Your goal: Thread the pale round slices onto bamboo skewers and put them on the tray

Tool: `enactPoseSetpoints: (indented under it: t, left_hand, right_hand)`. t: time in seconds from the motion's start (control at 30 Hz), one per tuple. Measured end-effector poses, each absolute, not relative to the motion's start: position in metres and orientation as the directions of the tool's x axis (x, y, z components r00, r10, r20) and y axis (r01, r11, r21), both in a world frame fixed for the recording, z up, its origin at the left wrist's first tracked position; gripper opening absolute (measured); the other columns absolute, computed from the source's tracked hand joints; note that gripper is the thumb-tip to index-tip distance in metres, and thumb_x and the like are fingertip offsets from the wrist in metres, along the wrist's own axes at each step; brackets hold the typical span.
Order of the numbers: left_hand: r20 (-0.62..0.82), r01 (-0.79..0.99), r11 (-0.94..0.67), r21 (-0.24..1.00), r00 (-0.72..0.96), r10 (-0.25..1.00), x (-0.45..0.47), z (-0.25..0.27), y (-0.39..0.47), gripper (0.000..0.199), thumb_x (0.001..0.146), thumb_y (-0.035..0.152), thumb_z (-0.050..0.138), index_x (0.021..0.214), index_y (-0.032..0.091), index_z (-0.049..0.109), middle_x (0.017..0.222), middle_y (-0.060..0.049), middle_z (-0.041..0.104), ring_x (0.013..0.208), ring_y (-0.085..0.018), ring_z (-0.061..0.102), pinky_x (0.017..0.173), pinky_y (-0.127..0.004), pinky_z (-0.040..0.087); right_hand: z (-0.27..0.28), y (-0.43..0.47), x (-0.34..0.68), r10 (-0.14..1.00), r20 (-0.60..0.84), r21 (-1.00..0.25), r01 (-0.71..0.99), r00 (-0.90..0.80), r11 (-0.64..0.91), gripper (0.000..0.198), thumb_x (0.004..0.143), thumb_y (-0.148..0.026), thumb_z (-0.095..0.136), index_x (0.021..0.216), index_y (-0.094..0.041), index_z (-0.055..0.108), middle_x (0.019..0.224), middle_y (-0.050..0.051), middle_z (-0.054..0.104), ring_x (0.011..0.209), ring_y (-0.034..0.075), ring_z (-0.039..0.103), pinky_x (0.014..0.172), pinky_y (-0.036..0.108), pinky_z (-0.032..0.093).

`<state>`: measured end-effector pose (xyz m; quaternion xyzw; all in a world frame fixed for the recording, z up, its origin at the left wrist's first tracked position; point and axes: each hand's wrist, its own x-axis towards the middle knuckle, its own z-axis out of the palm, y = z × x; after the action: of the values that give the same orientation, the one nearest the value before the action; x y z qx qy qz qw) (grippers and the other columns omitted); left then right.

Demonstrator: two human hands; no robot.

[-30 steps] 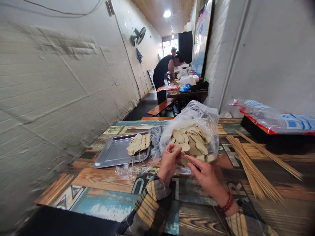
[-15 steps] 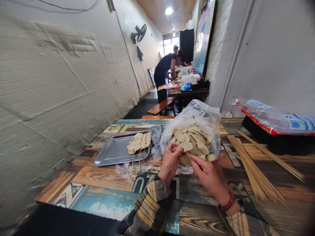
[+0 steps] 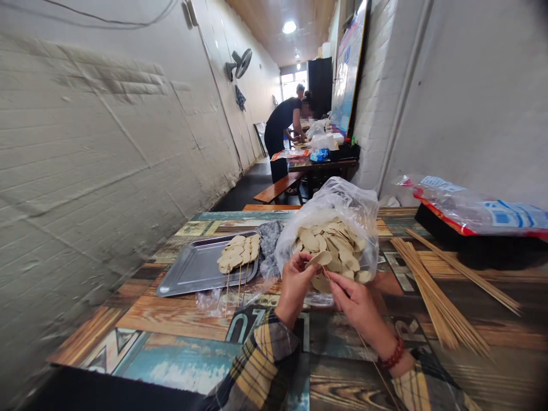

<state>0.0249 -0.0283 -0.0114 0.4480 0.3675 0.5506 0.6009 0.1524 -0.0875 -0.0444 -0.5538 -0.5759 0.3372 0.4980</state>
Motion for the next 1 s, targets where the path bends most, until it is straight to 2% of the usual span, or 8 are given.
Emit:
enactPoseSetpoints:
  t: [0.37, 0.7, 0.87, 1.0]
  left_hand:
    - [0.131, -0.157, -0.113, 0.981, 0.107, 0.986, 0.022, -0.015, -0.026, 0.021, 0.063, 0.027, 0.076, 0.073, 0.015, 0.061, 0.065, 0.001, 0.063, 0.059, -0.011, 0.055, 0.055, -0.02, 0.04]
    - [0.139, -0.118, -0.124, 0.985, 0.132, 0.981, 0.022, -0.023, -0.024, 0.018, 0.064, 0.025, 0.074, 0.074, 0.016, 0.061, 0.069, 0.001, 0.062, 0.062, -0.011, 0.053, 0.059, -0.02, 0.041]
    - [0.073, -0.201, -0.033, 0.979, 0.194, 0.978, 0.026, -0.021, -0.027, 0.024, 0.062, 0.024, 0.076, 0.074, 0.016, 0.057, 0.068, 0.002, 0.061, 0.059, -0.01, 0.053, 0.057, -0.02, 0.041]
    - [-0.033, -0.345, 0.102, 0.933, 0.201, 0.979, 0.028, -0.017, -0.03, 0.03, 0.058, 0.024, 0.077, 0.076, 0.016, 0.055, 0.066, 0.004, 0.059, 0.053, -0.008, 0.053, 0.053, -0.02, 0.041]
  right_hand:
    - [-0.039, -0.086, 0.152, 0.97, 0.211, -0.94, 0.298, 0.122, 0.167, 0.039, 0.086, -0.039, 0.048, 0.101, -0.013, 0.072, 0.051, -0.001, 0.057, 0.044, 0.012, 0.048, 0.045, 0.023, 0.04]
    - [-0.039, -0.085, 0.153, 0.958, 0.255, -0.91, 0.367, 0.131, 0.192, 0.037, 0.089, -0.039, 0.045, 0.094, -0.014, 0.072, 0.053, 0.0, 0.06, 0.048, 0.014, 0.052, 0.045, 0.022, 0.039]
    - [-0.034, -0.086, 0.155, 0.948, 0.279, -0.908, 0.363, 0.153, 0.209, 0.036, 0.088, -0.041, 0.046, 0.092, -0.017, 0.073, 0.053, 0.0, 0.06, 0.048, 0.014, 0.053, 0.045, 0.022, 0.04]
    - [-0.033, -0.087, 0.154, 0.951, 0.274, -0.916, 0.339, 0.141, 0.213, 0.038, 0.088, -0.043, 0.046, 0.091, -0.015, 0.072, 0.055, 0.001, 0.061, 0.048, 0.013, 0.052, 0.045, 0.022, 0.04]
